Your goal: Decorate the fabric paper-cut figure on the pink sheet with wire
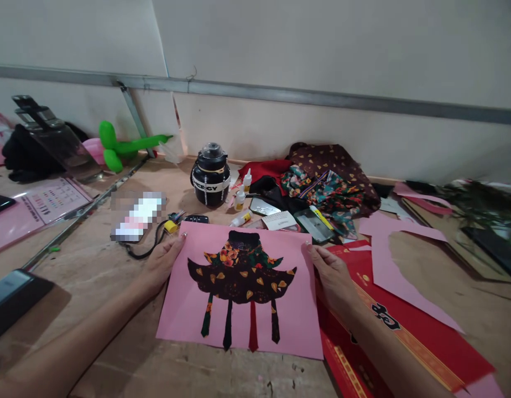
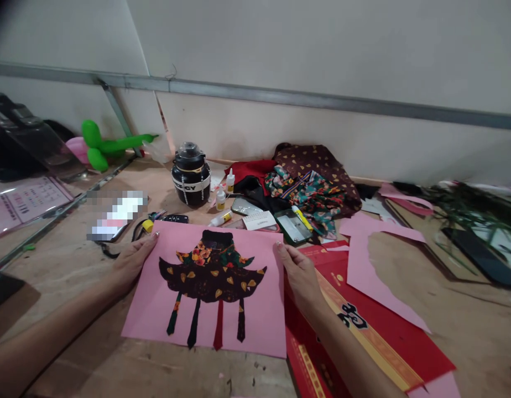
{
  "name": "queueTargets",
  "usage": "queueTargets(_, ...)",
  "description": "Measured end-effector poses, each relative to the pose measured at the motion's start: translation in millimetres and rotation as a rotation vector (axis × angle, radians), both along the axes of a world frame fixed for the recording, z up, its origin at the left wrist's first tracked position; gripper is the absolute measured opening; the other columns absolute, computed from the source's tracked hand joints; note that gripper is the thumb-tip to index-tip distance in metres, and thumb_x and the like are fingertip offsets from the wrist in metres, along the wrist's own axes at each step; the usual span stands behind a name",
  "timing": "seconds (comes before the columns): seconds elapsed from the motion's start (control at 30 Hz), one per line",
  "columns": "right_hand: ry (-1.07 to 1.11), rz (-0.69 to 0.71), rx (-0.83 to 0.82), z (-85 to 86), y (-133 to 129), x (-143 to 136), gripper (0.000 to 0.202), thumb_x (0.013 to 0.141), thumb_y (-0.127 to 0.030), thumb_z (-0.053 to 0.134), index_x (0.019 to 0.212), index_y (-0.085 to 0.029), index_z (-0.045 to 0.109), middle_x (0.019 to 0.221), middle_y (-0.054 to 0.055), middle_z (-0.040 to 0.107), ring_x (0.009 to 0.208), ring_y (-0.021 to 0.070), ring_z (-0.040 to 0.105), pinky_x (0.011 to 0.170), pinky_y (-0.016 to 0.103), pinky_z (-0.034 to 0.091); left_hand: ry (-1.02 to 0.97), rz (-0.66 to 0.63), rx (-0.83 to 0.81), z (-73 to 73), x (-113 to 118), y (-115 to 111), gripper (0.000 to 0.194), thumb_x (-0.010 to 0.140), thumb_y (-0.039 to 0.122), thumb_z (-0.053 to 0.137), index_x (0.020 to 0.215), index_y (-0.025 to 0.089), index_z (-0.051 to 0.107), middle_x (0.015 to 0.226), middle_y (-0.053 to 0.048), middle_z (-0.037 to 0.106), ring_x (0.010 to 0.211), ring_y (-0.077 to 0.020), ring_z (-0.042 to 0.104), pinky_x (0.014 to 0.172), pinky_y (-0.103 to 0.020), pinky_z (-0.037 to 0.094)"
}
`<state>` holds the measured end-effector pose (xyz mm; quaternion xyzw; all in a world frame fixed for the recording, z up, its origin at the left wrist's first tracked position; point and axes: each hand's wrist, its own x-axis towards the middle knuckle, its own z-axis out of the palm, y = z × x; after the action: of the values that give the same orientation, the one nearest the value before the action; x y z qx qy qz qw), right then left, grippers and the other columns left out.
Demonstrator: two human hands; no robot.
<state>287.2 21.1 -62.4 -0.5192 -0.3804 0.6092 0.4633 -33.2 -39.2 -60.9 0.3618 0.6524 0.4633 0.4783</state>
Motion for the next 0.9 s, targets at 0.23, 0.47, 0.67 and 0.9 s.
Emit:
queueTargets(0.23,-0.051,0.014,0.005,0.3,-1.2,0.3,0.028,0.067,-0.044,0.075,0.08,-0.021,0.067,0.066,-0.001,0.067,0.055,0.0142,0.059,0.051,0.023,0.048,-0.138,-0.069,0.036,-4.6,-1.5,0.4,0.05,0.071,0.063,0.06,0.089,0.016,0.066,0.063,-0.001,0.068,0.052,-0.0171,0.06,0.05,-0.026,0.049)
queueTargets(0.47,-0.301,0.184,0.029,7.6,0.0,5.6,0.038,0.07,-0.054,0.066,0.069,-0.017,0.059,0.063,-0.001,0.055,0.056,0.0128,0.048,0.049,0.023,0.039,-0.09,-0.214,-0.09,-1.0,-9.7,2.7,0.046,0.077,0.058,0.058,0.091,0.015,0.067,0.07,-0.004,0.071,0.055,-0.0162,0.062,0.048,-0.022,0.046)
queueTargets(0.67,-0.601,0.42,0.184,11.5,7.3,17.4,0.042,0.074,-0.053,0.059,0.055,-0.018,0.046,0.055,-0.005,0.036,0.052,0.009,0.034,0.045,0.02,0.029,-0.008,-0.434,-0.184,10.1,-11.9,0.9,0.04,0.074,0.055,0.062,0.087,0.018,0.07,0.074,-0.005,0.073,0.062,-0.0218,0.066,0.05,-0.024,0.049)
queueTargets(0.9,-0.659,0.525,0.102,8.2,8.2,29.7,0.04,0.077,-0.052,0.059,0.056,-0.02,0.047,0.046,-0.006,0.042,0.04,0.0088,0.038,0.035,0.019,0.026,0.077,-0.505,-0.174,13.6,-8.3,-1.0,0.038,0.075,0.054,0.06,0.087,0.019,0.071,0.081,-0.006,0.074,0.072,-0.0265,0.068,0.057,-0.028,0.051)
